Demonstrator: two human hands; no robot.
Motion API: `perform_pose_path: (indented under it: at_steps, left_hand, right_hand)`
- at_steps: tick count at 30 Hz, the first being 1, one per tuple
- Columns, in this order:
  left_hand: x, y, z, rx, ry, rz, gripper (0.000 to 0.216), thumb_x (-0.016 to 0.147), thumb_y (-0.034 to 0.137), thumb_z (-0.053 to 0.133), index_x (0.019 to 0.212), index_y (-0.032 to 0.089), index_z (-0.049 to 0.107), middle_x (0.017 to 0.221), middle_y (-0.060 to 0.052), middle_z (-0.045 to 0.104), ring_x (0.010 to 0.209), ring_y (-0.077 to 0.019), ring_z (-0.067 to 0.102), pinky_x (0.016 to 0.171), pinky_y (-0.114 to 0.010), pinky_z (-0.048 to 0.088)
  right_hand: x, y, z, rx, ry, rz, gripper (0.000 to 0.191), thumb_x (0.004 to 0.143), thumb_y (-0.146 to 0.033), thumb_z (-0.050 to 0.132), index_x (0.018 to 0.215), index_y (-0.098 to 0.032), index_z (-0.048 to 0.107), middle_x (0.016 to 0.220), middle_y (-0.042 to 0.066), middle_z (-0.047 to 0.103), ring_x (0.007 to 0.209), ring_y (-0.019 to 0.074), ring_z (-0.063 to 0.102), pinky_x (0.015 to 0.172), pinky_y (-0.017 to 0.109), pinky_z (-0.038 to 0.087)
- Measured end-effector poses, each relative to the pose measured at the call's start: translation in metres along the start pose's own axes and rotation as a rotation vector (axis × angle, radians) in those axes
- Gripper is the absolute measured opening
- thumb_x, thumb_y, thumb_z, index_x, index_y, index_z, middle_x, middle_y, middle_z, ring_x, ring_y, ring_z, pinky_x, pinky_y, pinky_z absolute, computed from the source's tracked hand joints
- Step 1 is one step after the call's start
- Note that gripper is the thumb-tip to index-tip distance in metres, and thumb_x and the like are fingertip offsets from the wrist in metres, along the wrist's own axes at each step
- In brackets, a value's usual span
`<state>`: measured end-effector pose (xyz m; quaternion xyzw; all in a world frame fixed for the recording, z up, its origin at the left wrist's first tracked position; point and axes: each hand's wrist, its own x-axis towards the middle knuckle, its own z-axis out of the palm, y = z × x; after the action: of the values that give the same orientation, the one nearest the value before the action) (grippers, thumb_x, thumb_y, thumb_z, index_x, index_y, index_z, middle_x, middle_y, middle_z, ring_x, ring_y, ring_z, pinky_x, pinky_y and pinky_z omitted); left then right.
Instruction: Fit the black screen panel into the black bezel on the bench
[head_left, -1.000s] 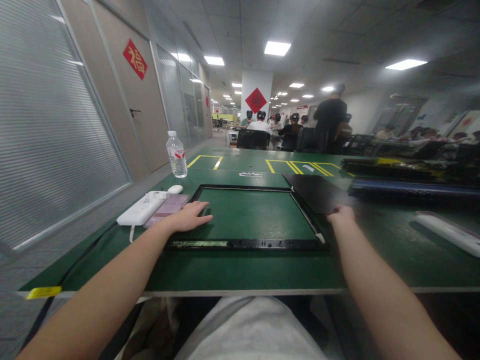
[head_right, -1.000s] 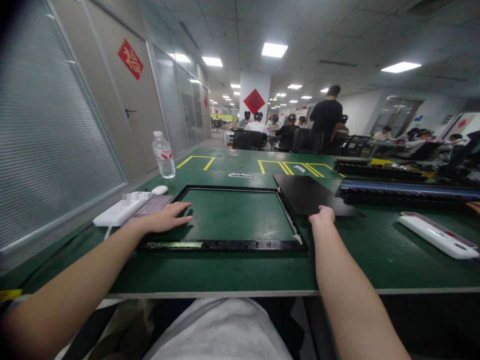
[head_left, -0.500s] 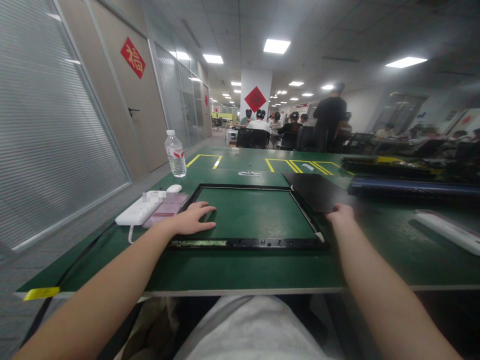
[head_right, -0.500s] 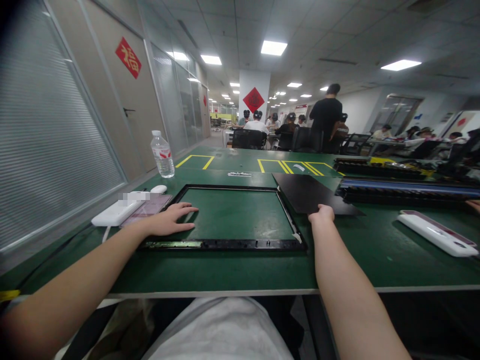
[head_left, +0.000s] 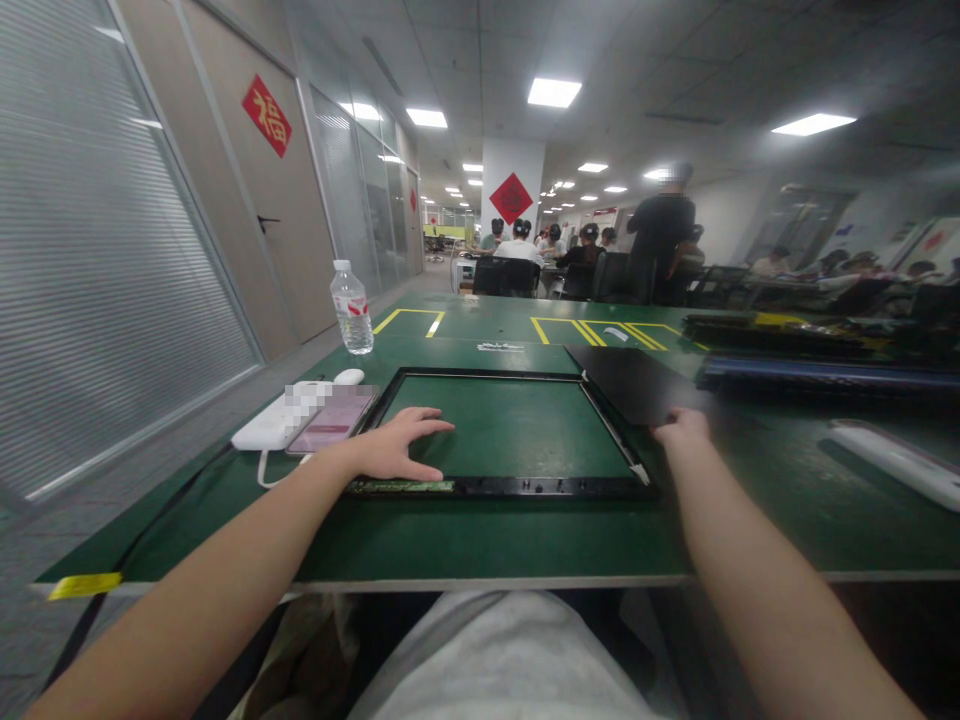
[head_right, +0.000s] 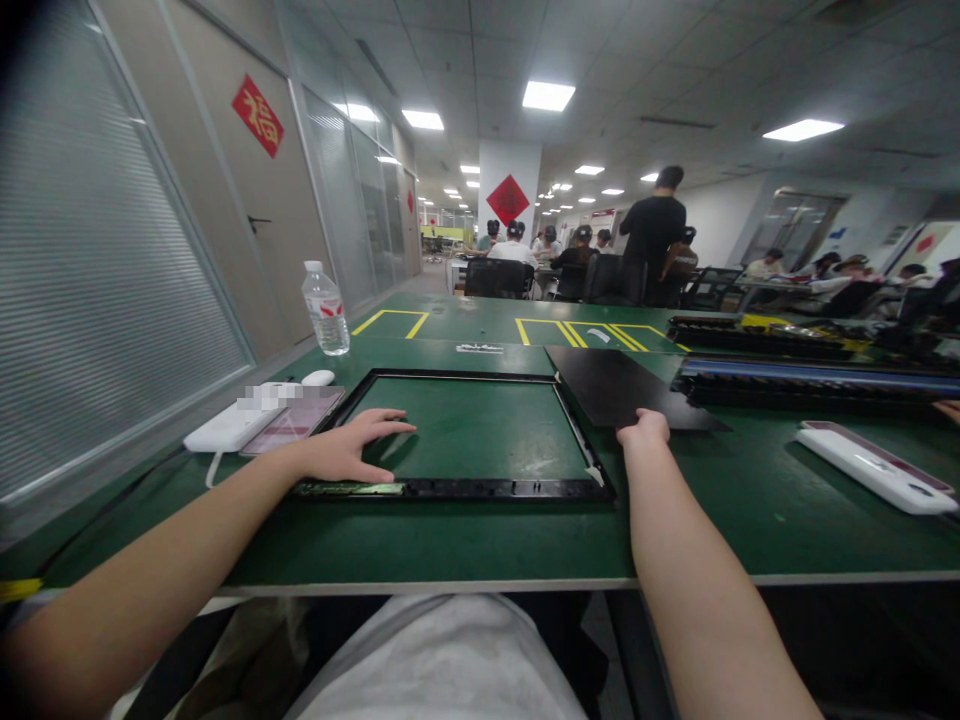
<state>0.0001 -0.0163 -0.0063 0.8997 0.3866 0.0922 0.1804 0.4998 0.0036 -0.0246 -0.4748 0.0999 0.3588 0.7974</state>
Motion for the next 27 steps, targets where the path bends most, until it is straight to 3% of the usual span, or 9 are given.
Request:
perform_pose_path:
  at_steps: [10,20,27]
  left_hand:
    - [0.005,0.001,0.004,-0.03,0.012,0.061,0.079,0.076,0.065,0.076,0.142,0.024,0.061,0.158,-0.017,0.043,0.146,-0.0386,0.038,0.12,-0.053,0.032]
    - [0.01,0.019,0.01,-0.008,0.03,0.072,0.077,0.077,0.067,0.074,0.14,0.022,0.063,0.155,-0.018,0.047,0.144,-0.039,0.041,0.119,-0.053,0.034]
    - [0.008,0.017,0.004,-0.006,0.078,0.051,0.072,0.082,0.068,0.068,0.137,0.022,0.065,0.152,-0.017,0.051,0.142,-0.0374,0.045,0.118,-0.05,0.035]
  right_hand:
    - [0.003,0.0,-0.001,-0.007,0.008,-0.007,0.033,0.079,0.001,0.049,0.101,-0.02,0.061,0.088,-0.002,0.067,0.066,0.0117,0.066,0.075,0.038,0.065]
    - [0.006,0.0,0.0,-0.01,0.021,-0.014,0.032,0.078,0.001,0.05,0.099,-0.021,0.06,0.084,-0.003,0.064,0.064,0.0118,0.064,0.073,0.038,0.065]
    - [0.001,0.001,0.001,-0.036,-0.07,-0.04,0.029,0.077,0.002,0.048,0.094,-0.021,0.057,0.081,-0.003,0.064,0.062,0.0113,0.063,0.066,0.031,0.065]
